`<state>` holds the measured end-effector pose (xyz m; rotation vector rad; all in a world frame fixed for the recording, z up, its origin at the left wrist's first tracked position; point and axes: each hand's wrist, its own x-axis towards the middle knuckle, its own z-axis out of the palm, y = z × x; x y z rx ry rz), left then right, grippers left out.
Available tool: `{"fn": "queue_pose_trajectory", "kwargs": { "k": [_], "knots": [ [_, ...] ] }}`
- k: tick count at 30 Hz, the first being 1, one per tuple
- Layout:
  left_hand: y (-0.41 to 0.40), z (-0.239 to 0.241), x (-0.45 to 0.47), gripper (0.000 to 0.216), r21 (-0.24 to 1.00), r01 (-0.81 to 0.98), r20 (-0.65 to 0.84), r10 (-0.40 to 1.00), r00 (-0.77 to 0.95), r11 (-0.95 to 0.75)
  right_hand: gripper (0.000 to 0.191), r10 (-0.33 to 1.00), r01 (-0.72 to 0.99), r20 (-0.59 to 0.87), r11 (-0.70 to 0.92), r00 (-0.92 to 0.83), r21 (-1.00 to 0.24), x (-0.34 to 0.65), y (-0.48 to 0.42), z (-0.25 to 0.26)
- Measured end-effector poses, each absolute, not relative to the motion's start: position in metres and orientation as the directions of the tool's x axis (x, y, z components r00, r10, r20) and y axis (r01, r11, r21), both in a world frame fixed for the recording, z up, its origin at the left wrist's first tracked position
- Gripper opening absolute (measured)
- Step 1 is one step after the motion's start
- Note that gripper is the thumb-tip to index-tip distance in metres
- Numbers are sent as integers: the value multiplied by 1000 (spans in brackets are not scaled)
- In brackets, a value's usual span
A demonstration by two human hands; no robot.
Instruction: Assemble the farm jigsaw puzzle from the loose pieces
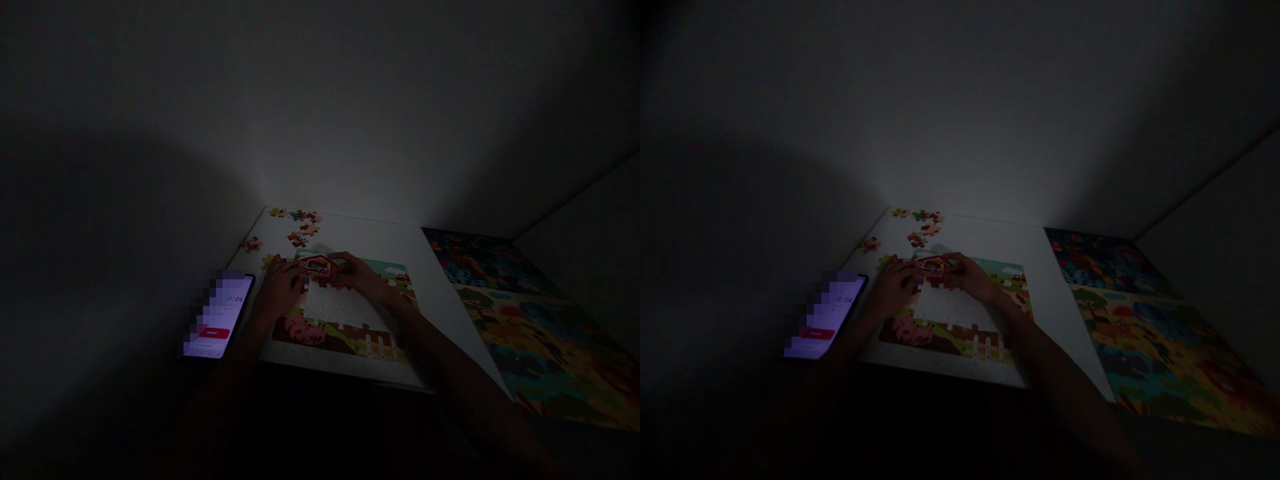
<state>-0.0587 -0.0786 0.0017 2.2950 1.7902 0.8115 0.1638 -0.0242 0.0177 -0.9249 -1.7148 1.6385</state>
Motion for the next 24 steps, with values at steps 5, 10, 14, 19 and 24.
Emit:
{"fn": "queue_pose_trajectory", "kwargs": {
  "k": [5,10,14,19,24],
  "knots": [
    [-78,0,-58,25,387,881,342,930,136,-272,39,768,79,-16,45,-641,-996,154,-30,14],
    [-79,-1,-57,28,399,876,341,931,132,-271,42,780,7,4,10,-626,-1000,149,-30,2],
    [-79,1,-57,29,397,880,325,937,128,-259,48,767,8,33,50,-641,-999,149,-29,-2],
    [-79,2,-56,28,385,885,331,935,131,-260,48,759,152,61,208,-649,-966,151,-30,0],
    [-80,3,-55,27,391,880,342,930,134,-270,41,765,365,127,438,-631,-822,151,-34,7]
  ]
}}
